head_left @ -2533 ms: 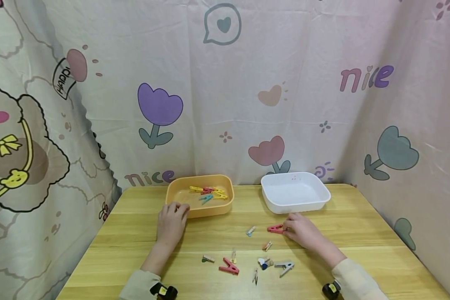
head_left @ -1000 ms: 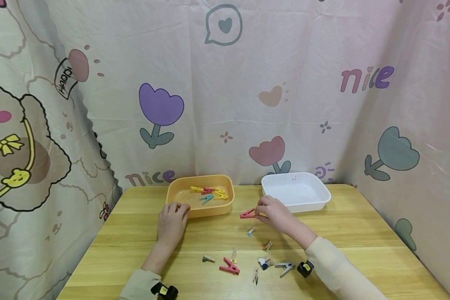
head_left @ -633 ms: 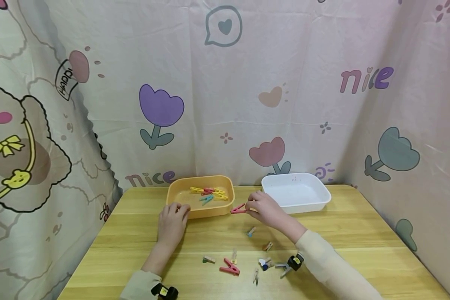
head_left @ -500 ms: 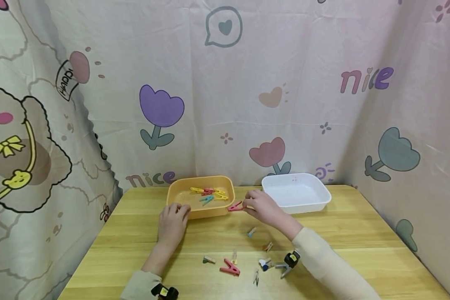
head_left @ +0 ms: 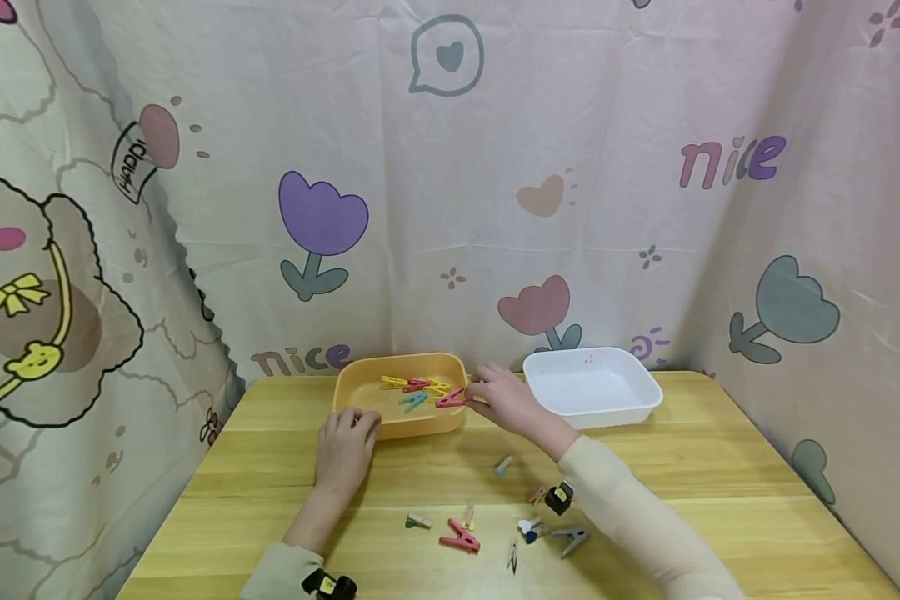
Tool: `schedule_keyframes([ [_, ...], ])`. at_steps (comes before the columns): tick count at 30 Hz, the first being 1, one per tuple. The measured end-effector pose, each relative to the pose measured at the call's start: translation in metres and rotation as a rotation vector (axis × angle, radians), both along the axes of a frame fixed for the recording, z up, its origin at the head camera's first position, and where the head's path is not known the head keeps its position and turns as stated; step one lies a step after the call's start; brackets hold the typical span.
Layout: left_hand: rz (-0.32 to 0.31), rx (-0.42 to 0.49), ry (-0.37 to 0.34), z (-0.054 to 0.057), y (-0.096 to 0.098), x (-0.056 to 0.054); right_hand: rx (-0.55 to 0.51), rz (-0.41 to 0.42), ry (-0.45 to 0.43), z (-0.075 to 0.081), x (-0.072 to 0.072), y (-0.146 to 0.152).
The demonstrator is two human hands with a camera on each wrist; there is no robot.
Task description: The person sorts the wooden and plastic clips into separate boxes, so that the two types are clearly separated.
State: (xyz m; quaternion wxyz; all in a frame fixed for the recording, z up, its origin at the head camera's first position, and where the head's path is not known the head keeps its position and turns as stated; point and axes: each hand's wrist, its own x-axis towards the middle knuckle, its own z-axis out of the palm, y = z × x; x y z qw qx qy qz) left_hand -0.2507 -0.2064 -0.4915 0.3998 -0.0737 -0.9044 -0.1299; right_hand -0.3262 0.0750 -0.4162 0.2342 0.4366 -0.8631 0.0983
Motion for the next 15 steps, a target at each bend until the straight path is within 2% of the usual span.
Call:
schedule_keyframes([
  [15, -0.002, 0.004, -0.004, -0.001, -0.001, -0.001, -0.025, 0.062, 0.03, 0.011, -0.018, -0.029],
])
